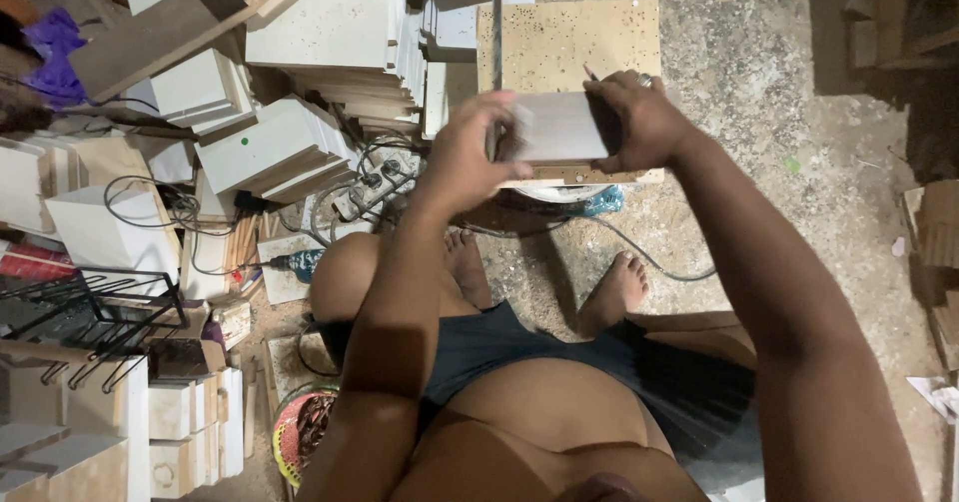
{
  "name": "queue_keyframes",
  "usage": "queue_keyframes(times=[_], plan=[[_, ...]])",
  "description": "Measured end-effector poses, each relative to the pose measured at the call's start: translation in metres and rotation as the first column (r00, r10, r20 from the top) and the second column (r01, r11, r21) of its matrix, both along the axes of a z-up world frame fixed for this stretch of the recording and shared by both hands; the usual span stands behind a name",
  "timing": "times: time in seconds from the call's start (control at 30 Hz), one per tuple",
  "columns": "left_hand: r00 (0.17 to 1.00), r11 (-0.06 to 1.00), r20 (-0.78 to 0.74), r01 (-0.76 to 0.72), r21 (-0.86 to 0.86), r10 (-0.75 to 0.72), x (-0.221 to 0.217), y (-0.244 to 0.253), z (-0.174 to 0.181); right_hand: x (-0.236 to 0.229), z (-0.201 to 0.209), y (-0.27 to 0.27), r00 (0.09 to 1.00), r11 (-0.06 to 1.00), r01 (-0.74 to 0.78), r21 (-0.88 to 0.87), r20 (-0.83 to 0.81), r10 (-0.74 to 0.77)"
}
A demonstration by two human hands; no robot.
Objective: Using a metal square ruler and a pencil to mark measurement lines on small wooden boards in a workshop.
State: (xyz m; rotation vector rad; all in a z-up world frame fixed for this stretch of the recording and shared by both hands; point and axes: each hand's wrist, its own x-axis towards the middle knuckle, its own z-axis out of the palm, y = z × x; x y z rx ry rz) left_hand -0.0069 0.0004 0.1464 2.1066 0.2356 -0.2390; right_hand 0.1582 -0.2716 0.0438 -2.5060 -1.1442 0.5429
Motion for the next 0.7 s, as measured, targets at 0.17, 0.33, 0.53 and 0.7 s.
queue_keyframes(times=[0.17,0.33,0.53,0.7], plan=[[0.894,0.911,0.395,-0.034,-0.412,0.212,0.0,0.034,-0.053,0.044,0.027,0.003,0.996,0.996,0.088,0.009,-0.013,-0.087],[0.879,0.919,0.395,-0.111,-0.379,0.269,0.006,0.03,-0.051,0.093,0.007,0.009,0.979,0.995,-0.025,0.092,0.204,0.006],[0.924,0.971,0.318,-0.237,0.044,0.212,0.014,0.028,-0.059,0.11,-0.028,0.031,0.988,0.999,0.0,0.053,0.155,-0.008],[0.975,0.948,0.221,-0.057,0.313,-0.015,0.017,0.008,-0.077,0.087,-0.014,0.041,0.994,0.995,0.096,-0.02,0.055,-0.094]])
